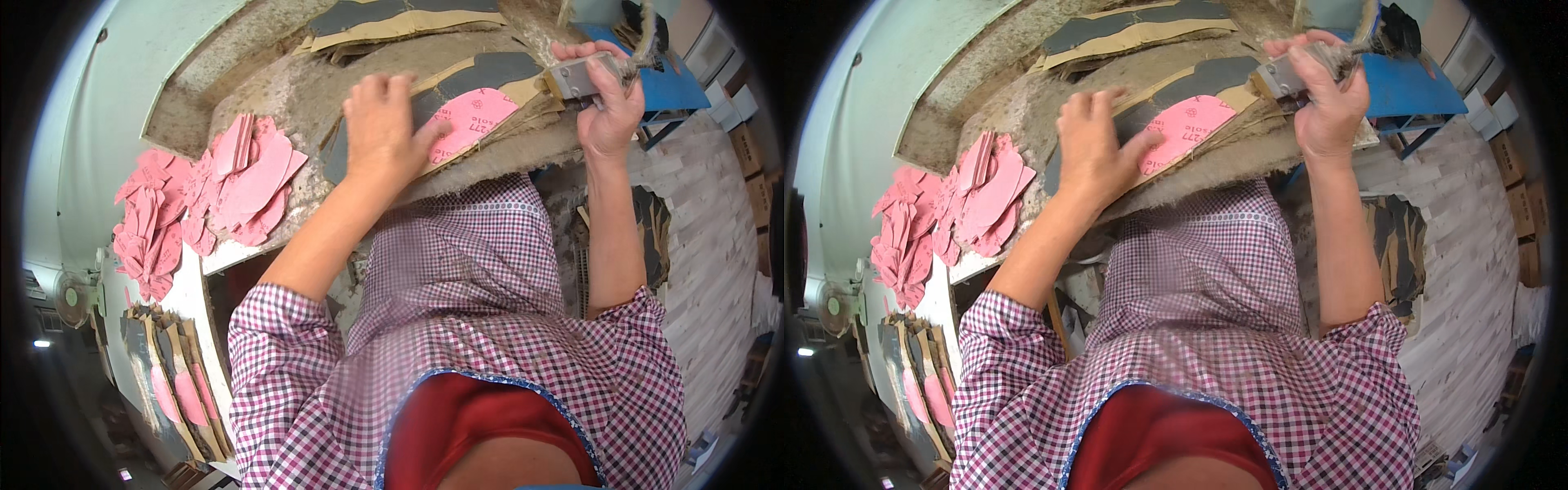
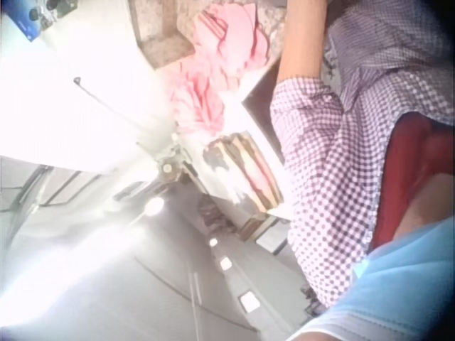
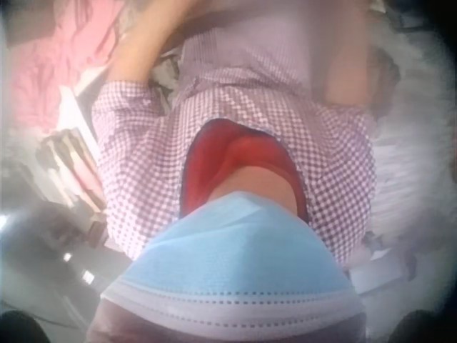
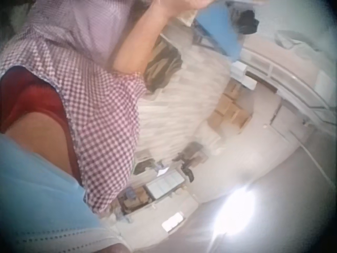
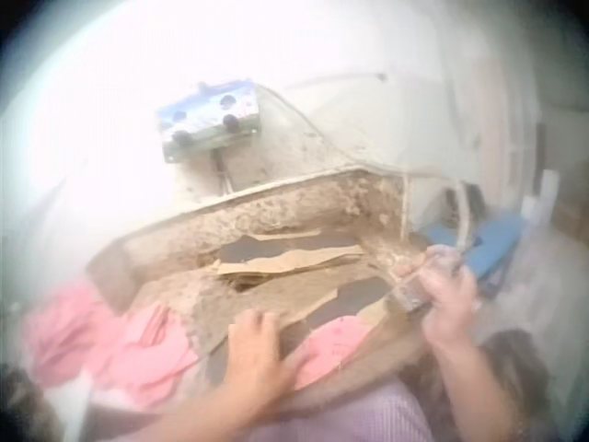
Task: The person repeatedly places pink foam pieces onto dark material sheets and uses a handheld glue gun to apply adhesive along the edges. The person then presses the pieces together and sets them aside on the workbench.
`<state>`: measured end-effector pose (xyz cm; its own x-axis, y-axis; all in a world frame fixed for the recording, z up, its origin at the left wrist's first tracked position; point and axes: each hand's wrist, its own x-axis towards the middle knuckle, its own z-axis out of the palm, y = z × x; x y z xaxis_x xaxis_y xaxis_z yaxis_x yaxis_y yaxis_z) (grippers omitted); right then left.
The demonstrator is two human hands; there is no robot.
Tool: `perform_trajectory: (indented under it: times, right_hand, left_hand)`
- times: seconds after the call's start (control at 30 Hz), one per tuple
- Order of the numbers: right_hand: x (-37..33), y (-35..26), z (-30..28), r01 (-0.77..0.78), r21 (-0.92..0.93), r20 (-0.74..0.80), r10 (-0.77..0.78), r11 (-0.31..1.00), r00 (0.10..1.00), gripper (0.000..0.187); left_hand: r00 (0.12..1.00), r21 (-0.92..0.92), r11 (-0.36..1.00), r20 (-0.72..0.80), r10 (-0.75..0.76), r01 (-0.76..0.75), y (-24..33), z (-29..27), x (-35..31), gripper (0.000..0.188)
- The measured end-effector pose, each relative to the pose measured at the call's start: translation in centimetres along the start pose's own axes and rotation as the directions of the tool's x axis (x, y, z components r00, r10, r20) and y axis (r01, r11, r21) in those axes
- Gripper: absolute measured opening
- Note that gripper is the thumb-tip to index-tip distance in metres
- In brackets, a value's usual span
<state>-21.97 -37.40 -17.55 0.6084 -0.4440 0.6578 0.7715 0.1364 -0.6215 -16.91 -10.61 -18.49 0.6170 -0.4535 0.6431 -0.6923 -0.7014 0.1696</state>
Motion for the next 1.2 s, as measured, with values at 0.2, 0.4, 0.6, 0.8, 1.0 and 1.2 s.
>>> perform_trajectory:
  times: [0.2,0.4,0.6,0.8,1.0,1.2]
  right_hand:
    - [-1.7,0.8,2.9,0.058,-0.291,0.137,-0.018,0.955,0.99,0.029]
    - [-5.8,1.1,8.8,-0.102,-0.047,0.229,0.11,0.994,0.967,0.035]
    - [-5.2,0.5,8.8,-0.017,-0.18,0.261,0.064,0.984,0.963,0.034]
    - [-0.5,1.6,1.8,0.01,-0.372,0.057,0.013,0.928,0.998,0.029]
    - [1.3,0.2,2.8,-0.047,-0.088,0.029,0.05,0.995,0.998,0.028]
    - [3.6,2.2,5.0,0.07,-0.266,0.117,-0.039,0.961,0.992,0.029]
  left_hand:
    - [0.959,0.034,0.96,0.058,-0.278,0.277,-4.5,-5.6,-3.9,0.051]
    - [0.872,-0.094,0.889,0.266,-0.411,0.448,-4.5,-6.5,-5.4,0.057]
    - [0.696,-0.222,0.688,0.459,-0.552,0.692,-3.9,-6.9,-3.9,0.066]
    - [0.695,-0.198,0.702,0.469,-0.545,0.684,-5.4,-6.3,-3.3,0.05]
    - [0.754,-0.421,0.63,0.442,-0.486,0.653,-5.7,-6.1,-3.3,0.026]
    - [0.677,-0.719,0.119,0.568,-0.467,0.685,-4.4,-5.8,-4.7,0.035]
